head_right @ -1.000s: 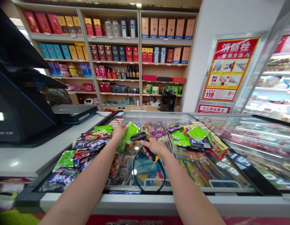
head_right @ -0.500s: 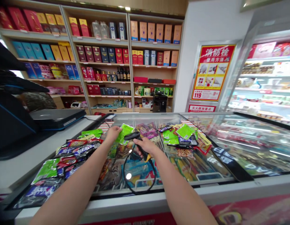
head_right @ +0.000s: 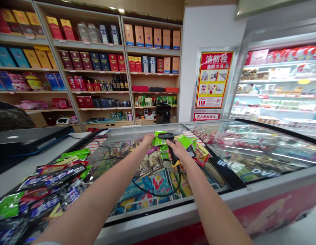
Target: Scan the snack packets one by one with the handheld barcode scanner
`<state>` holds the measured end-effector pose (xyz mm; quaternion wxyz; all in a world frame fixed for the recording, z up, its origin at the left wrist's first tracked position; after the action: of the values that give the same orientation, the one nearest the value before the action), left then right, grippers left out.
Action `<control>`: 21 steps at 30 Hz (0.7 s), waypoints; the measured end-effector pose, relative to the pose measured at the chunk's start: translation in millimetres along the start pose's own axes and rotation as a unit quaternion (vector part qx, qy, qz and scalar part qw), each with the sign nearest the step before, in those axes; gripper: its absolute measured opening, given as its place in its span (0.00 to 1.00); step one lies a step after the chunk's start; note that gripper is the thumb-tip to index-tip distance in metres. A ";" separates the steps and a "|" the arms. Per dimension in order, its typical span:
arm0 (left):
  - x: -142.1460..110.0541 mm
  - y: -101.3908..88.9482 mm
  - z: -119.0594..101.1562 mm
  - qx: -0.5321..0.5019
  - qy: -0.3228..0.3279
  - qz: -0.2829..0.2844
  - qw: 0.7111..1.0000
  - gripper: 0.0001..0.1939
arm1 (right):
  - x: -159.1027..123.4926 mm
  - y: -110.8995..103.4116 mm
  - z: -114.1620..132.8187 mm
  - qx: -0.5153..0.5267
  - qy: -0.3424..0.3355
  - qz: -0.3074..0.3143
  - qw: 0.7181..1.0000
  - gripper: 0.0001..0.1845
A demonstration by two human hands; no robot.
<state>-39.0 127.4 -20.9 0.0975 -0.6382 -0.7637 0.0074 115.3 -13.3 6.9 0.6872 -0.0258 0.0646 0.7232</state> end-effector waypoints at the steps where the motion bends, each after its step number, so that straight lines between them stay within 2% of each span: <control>1: -2.5 18.5 -2.0 -0.001 0.000 0.011 1.000 0.07 | -1.6 -11.8 3.0 0.007 -0.007 -0.012 1.000 0.16; 4: -15.1 68.0 -6.9 0.003 0.003 0.042 0.999 0.05 | -4.8 -43.7 6.3 0.021 -0.019 -0.046 0.999 0.16; 7: -31.5 106.0 -15.1 0.030 0.032 0.072 0.996 0.04 | -5.6 -67.1 2.3 0.028 -0.021 -0.069 0.997 0.17; 9: -41.9 122.6 -23.4 0.076 0.065 0.091 0.991 0.06 | -6.4 -77.2 -1.7 0.034 -0.024 -0.082 0.996 0.17; 11: -50.1 130.1 -30.7 0.133 0.087 0.098 0.982 0.09 | -7.9 -82.6 -5.3 0.038 -0.028 -0.092 0.995 0.18; 13: -54.8 128.1 -34.3 0.174 0.089 0.091 0.977 0.11 | -9.2 -83.6 -8.9 0.042 -0.029 -0.095 0.994 0.17; 16: -55.2 112.2 -32.5 0.179 0.081 0.074 0.978 0.11 | -8.2 -79.0 -14.2 0.042 -0.026 -0.094 0.994 0.16; 19: -49.6 83.2 -23.9 0.150 0.070 0.051 0.985 0.10 | -1.6 -65.4 -20.4 0.040 -0.017 -0.079 0.996 0.15; 21: -43.9 55.4 -17.8 0.139 0.069 0.026 0.988 0.09 | 5.0 -50.0 -25.1 0.040 -0.004 -0.059 0.997 0.15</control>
<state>25.0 92.8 -17.2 0.2374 -0.6373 -0.7296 0.0721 163.6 -9.2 -21.5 0.7294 0.0009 0.0896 0.6782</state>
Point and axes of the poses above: each hand's wrist, its own x-axis towards the middle knuckle, its own y-axis out of the palm, z = x × y, the point moved 6 cm from there along x, towards the middle knuckle, and after that the axes turned 5 degrees about y, right-handed, at the moved point
